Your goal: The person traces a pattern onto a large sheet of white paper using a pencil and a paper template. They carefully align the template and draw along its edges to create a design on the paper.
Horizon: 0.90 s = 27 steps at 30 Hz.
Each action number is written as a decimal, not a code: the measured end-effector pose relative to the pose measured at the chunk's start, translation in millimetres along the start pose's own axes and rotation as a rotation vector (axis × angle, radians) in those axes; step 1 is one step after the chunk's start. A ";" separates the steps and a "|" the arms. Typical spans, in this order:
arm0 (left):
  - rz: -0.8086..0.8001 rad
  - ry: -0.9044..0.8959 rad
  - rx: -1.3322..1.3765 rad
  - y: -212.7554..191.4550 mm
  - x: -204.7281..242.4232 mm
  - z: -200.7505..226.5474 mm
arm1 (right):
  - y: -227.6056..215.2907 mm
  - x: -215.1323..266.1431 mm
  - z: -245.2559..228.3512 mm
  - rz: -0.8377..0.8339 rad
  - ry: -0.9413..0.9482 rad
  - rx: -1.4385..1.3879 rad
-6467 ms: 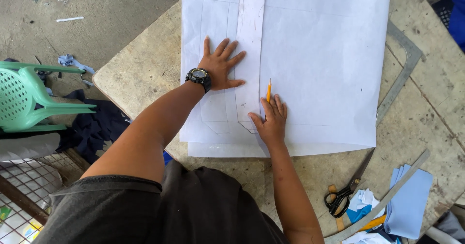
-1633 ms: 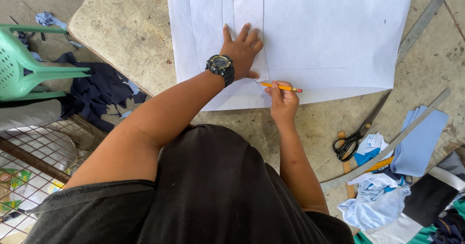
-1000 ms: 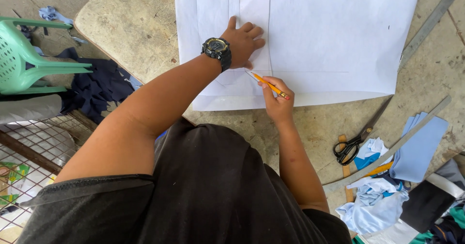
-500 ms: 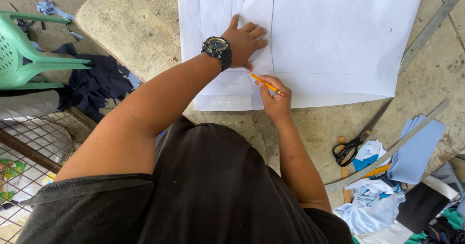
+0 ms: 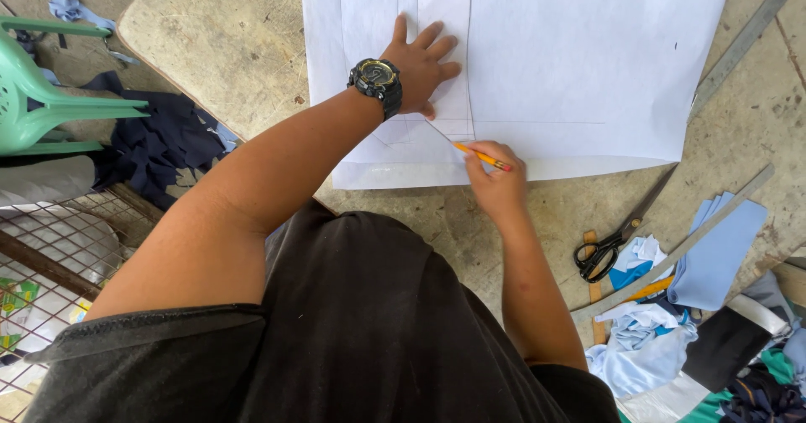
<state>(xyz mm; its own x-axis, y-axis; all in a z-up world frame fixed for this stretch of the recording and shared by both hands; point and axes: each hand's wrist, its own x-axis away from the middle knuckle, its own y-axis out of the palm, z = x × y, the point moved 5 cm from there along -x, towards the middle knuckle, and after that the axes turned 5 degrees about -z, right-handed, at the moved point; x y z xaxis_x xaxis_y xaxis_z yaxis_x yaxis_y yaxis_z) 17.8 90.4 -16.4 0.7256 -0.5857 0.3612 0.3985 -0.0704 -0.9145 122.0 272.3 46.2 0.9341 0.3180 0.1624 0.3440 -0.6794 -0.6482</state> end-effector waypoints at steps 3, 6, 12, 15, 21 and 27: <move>-0.005 -0.015 -0.005 -1.9 -1.6 -1.2 | -30.6 17.0 -7.7 0.026 0.154 0.326; -0.032 -0.028 -0.033 -1.0 -5.8 2.1 | -39.9 25.9 -20.2 0.166 0.261 0.007; -0.095 -0.117 -0.090 -7.6 -8.0 1.9 | 16.8 9.8 -7.7 0.082 -0.102 -0.036; -0.204 -0.193 -0.017 -19.4 9.3 -6.0 | 37.5 2.8 -0.5 0.191 -0.350 0.191; 0.022 -0.146 0.078 -31.8 24.6 -12.7 | 41.5 1.4 2.8 0.309 -0.233 0.192; 0.117 -0.154 0.082 -26.2 19.2 -28.2 | 41.4 2.0 0.9 0.319 -0.225 0.163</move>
<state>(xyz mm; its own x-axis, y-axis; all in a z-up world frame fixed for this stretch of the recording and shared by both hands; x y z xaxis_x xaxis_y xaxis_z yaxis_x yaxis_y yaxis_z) 5.5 58.3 9.4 0.8440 -0.4555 0.2830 0.3467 0.0607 -0.9360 138.0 245.4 19.1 0.9409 0.2575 -0.2199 0.0046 -0.6592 -0.7520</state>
